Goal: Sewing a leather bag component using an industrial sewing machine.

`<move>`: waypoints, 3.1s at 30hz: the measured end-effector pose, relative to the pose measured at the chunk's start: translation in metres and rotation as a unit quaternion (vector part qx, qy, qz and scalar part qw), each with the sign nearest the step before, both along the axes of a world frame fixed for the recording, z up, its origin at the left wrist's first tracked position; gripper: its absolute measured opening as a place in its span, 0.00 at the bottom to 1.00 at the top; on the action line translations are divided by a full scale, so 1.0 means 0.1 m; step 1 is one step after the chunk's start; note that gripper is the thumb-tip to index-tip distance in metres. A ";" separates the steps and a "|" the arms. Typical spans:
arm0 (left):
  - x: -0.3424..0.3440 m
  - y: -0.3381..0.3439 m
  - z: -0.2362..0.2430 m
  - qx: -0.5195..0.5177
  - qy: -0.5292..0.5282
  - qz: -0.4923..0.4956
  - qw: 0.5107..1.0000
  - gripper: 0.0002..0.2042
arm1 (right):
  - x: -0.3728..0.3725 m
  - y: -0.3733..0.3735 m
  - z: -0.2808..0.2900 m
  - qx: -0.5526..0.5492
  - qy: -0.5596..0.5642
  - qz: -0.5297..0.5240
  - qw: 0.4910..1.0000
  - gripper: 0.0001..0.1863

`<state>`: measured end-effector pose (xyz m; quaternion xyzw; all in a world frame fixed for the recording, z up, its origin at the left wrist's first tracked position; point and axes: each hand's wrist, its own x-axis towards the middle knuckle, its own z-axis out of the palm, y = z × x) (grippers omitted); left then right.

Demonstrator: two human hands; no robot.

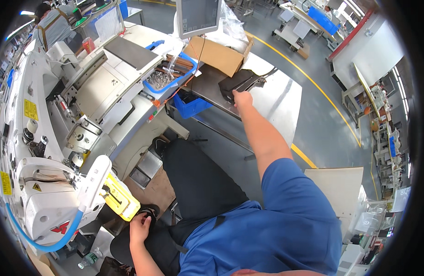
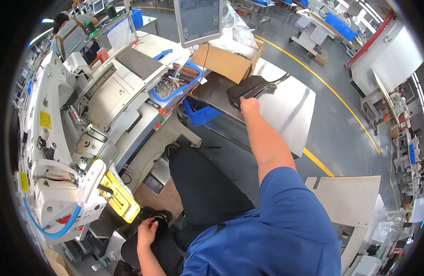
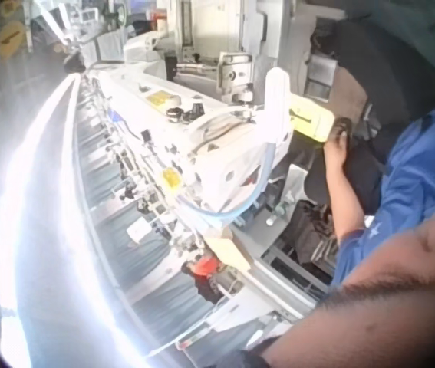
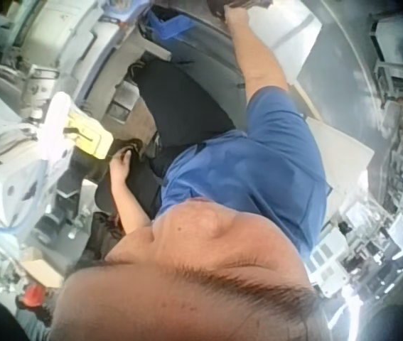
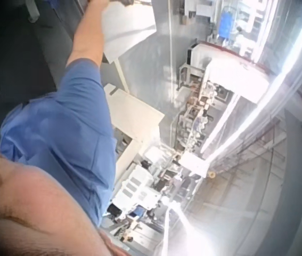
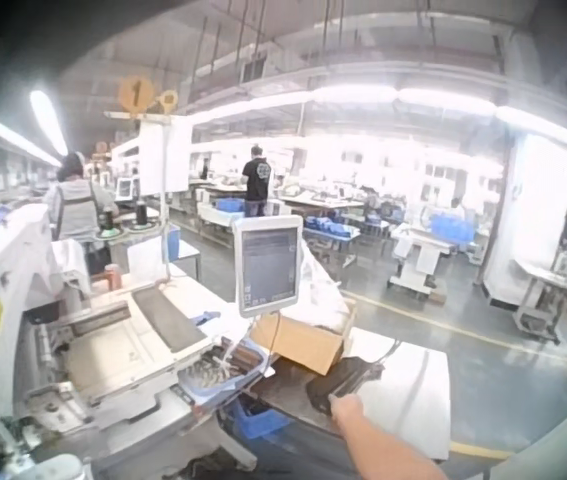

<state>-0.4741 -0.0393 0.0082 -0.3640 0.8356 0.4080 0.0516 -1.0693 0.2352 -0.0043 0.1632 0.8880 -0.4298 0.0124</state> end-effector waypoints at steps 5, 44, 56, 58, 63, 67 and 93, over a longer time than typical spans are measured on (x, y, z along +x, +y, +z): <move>0.09 -0.05 -0.09 0.020 -0.071 -0.027 0.997 0.18 | -0.13 0.04 0.04 -0.151 -0.036 -0.050 0.987 0.12; -0.66 0.94 1.93 -0.236 0.498 -0.176 0.816 0.37 | 3.24 -0.97 3.40 -0.059 0.108 0.870 0.478 0.10; -0.79 0.84 1.60 -0.435 0.570 -0.125 0.686 0.19 | 3.22 -0.93 3.41 -0.024 0.321 0.888 0.329 0.12; -0.71 0.84 1.56 -0.395 0.566 -0.128 0.712 0.17 | 3.17 -0.89 3.35 -0.020 0.261 0.886 0.382 0.13; -0.60 0.93 1.58 -0.397 0.549 -0.083 0.731 0.18 | 3.22 -0.71 3.17 -0.133 0.220 0.798 0.545 0.17; -0.58 0.97 1.63 -0.378 0.594 -0.083 0.706 0.20 | 3.28 -0.56 3.14 -0.159 0.224 0.746 0.607 0.17; -0.20 0.66 1.45 0.333 0.352 -0.280 0.829 0.18 | 3.75 -1.33 2.38 -0.074 0.013 0.924 0.375 0.21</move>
